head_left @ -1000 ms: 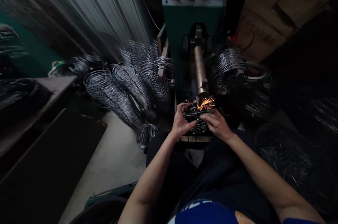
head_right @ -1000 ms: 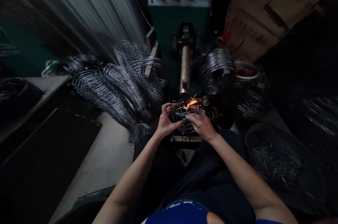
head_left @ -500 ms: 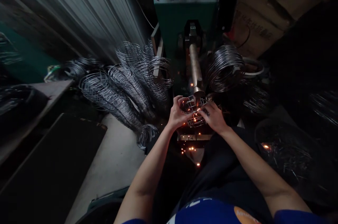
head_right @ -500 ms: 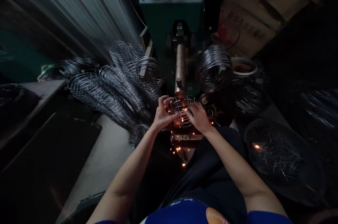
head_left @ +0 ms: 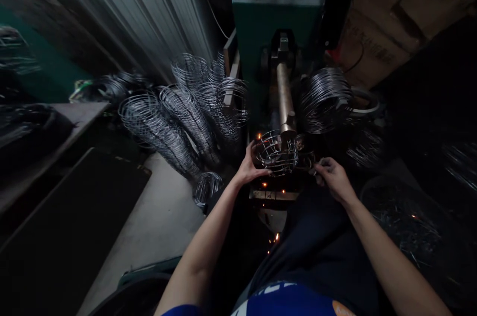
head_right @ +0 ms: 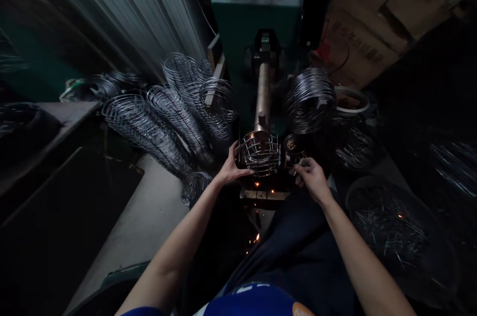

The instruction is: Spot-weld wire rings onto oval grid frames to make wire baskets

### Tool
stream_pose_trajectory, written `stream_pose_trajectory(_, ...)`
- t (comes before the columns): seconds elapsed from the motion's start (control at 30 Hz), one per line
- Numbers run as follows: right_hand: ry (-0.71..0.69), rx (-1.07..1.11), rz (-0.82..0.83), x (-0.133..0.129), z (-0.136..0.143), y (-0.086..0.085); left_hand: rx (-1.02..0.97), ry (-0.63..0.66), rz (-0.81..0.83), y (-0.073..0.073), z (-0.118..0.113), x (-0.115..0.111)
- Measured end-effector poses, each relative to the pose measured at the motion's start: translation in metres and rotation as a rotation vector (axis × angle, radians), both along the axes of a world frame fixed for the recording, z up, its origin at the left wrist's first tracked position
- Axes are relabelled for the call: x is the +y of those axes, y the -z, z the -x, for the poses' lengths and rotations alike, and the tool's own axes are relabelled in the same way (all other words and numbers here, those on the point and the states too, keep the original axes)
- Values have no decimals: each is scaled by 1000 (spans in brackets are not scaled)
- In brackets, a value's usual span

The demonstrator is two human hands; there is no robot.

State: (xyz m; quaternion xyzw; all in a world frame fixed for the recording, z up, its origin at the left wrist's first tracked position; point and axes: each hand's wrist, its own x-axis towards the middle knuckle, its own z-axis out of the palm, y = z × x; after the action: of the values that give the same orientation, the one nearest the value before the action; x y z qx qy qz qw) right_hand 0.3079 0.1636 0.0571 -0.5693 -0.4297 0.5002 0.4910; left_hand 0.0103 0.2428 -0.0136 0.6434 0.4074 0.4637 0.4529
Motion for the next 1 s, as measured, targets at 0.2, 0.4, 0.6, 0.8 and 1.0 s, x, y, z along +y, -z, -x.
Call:
stream_pose_trajectory(0.2, -48, 159, 115, -11, 18, -23, -106, -166, 101, 20, 3, -17)
stream_pose_trajectory(0.4, -260, 272, 100, -21, 35, -44, 24, -75, -21, -23, 27, -45)
stream_pose_trajectory(0.6, -480, -73, -138, -16, 61, -50, 103, -61, -73, -33, 34, -44)
stream_pose_trajectory(0.8, -516, -406, -363, -13, 74, -52, 211, -17, -152, -47, 24, -52)
stream_pose_trajectory(1.0, -473, -893, -642, -7, 69, -30, 509, 2, -346, -76, 0, -52)
